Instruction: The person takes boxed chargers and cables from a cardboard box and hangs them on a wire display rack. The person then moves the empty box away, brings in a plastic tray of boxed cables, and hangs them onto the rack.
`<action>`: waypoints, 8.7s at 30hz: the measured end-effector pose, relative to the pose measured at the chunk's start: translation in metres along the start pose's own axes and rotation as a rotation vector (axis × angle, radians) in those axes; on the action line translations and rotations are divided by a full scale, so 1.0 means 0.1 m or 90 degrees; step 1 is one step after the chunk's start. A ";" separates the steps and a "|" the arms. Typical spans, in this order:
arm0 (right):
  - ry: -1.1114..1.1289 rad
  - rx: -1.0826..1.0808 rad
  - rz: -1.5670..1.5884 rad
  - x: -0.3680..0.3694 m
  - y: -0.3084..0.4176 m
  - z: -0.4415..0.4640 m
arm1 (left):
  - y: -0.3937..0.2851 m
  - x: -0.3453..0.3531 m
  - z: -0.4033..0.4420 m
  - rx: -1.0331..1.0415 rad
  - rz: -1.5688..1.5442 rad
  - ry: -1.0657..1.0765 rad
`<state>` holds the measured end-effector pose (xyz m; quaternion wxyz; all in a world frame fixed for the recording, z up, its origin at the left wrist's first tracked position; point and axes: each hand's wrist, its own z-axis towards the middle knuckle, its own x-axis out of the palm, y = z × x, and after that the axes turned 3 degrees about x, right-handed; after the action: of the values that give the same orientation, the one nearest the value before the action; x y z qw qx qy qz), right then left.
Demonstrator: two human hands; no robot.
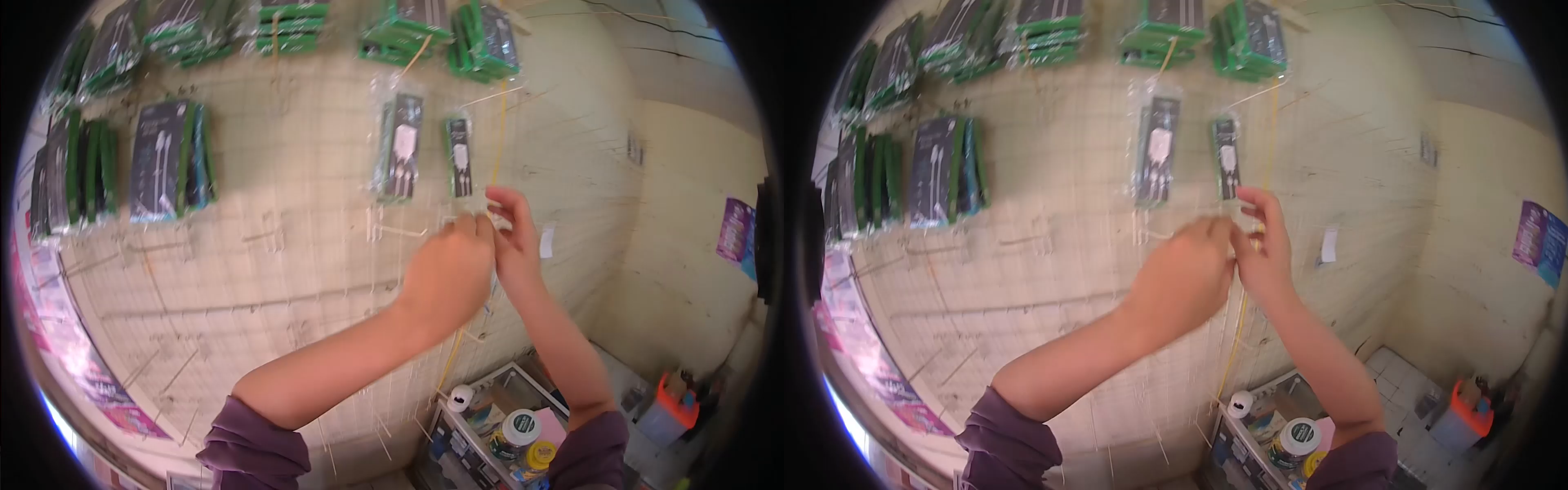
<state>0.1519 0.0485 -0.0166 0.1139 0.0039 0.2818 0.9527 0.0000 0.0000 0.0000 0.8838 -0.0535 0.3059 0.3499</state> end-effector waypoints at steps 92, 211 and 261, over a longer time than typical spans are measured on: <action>0.782 0.231 0.676 4.64 1.23 -4.51 | -0.03 -2.11 -6.27 -0.812 0.102 -0.722; -0.114 -0.124 -0.262 -0.11 -1.26 1.96 | 1.16 0.53 1.75 -0.124 -0.012 0.114; 1.186 -0.121 0.441 6.62 0.58 -8.00 | -0.80 -1.12 -9.75 -1.311 0.415 -0.520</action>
<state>-0.5625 -0.2828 -0.6959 -0.4370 -0.6721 0.1645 0.5747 -0.5020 -0.4262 -0.7316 0.3222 -0.5505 -0.4339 0.6362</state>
